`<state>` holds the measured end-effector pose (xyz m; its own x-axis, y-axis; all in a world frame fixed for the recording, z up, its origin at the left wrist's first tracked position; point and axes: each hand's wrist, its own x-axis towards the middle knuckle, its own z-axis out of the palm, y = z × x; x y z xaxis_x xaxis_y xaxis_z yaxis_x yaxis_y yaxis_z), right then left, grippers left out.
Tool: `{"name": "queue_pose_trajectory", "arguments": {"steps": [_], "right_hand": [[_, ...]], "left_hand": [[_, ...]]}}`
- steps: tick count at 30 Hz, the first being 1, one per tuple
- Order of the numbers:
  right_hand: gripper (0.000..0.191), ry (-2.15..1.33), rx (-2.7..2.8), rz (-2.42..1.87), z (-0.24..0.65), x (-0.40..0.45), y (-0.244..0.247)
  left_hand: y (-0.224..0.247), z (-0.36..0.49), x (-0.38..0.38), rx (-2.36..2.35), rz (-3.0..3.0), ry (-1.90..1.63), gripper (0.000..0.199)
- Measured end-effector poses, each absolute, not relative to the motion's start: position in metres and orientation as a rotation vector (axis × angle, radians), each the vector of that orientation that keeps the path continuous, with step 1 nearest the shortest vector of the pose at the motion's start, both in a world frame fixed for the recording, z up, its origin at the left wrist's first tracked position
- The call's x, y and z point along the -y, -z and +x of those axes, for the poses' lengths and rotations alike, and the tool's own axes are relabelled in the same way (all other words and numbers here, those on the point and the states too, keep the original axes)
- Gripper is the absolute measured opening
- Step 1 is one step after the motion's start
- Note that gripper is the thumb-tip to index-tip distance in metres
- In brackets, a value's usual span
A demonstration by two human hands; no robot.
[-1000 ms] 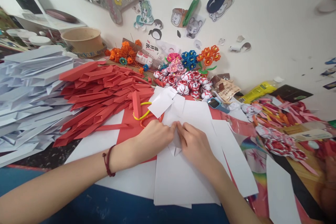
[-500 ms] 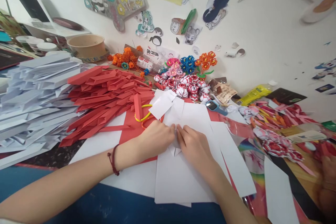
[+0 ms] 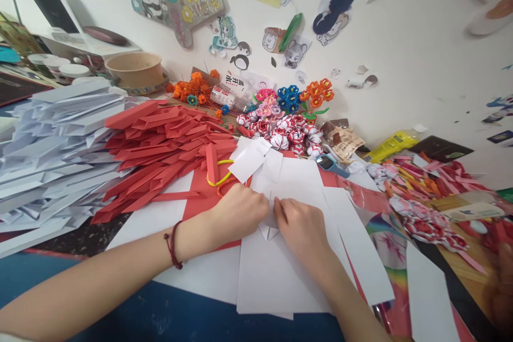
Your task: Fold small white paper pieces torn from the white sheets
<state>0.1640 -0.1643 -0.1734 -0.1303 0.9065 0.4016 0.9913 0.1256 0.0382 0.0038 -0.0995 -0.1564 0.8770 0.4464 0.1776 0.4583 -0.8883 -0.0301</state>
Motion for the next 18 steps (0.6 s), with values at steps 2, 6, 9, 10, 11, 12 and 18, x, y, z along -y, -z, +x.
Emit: {"name": "queue_pose_trajectory", "arguments": {"steps": [2, 6, 9, 10, 11, 12, 18], "right_hand": [[0.045, 0.459, 2.119, -1.866, 0.164, 0.164, 0.174], [0.045, 0.471, 2.11, -1.87, 0.165, 0.164, 0.176], [0.046, 0.473, 2.083, -1.854, 0.166, 0.164, 0.177], [0.046, 0.474, 2.07, -1.85, 0.166, 0.164, 0.178], [0.047, 0.475, 2.055, -1.848, 0.166, 0.164, 0.178], [0.047, 0.475, 2.04, -1.847, 0.166, 0.164, 0.179], [0.046, 0.416, 1.965, -1.88, 0.165, 0.163, 0.18]], "left_hand": [[0.157, 0.004, 0.098, 0.784, -2.995, 0.273, 0.019], [0.158, 0.006, 0.097, 0.921, -3.003, 0.32, 0.016], [0.159, 0.008, 0.096, 1.063, -2.963, 0.329, 0.016], [0.159, 0.009, 0.095, 1.12, -2.936, 0.325, 0.017], [0.159, 0.01, 0.095, 1.17, -2.91, 0.315, 0.019], [0.159, 0.011, 0.094, 1.21, -2.888, 0.301, 0.02], [0.156, 0.015, 0.093, 1.375, -2.844, 0.304, 0.032]]}}
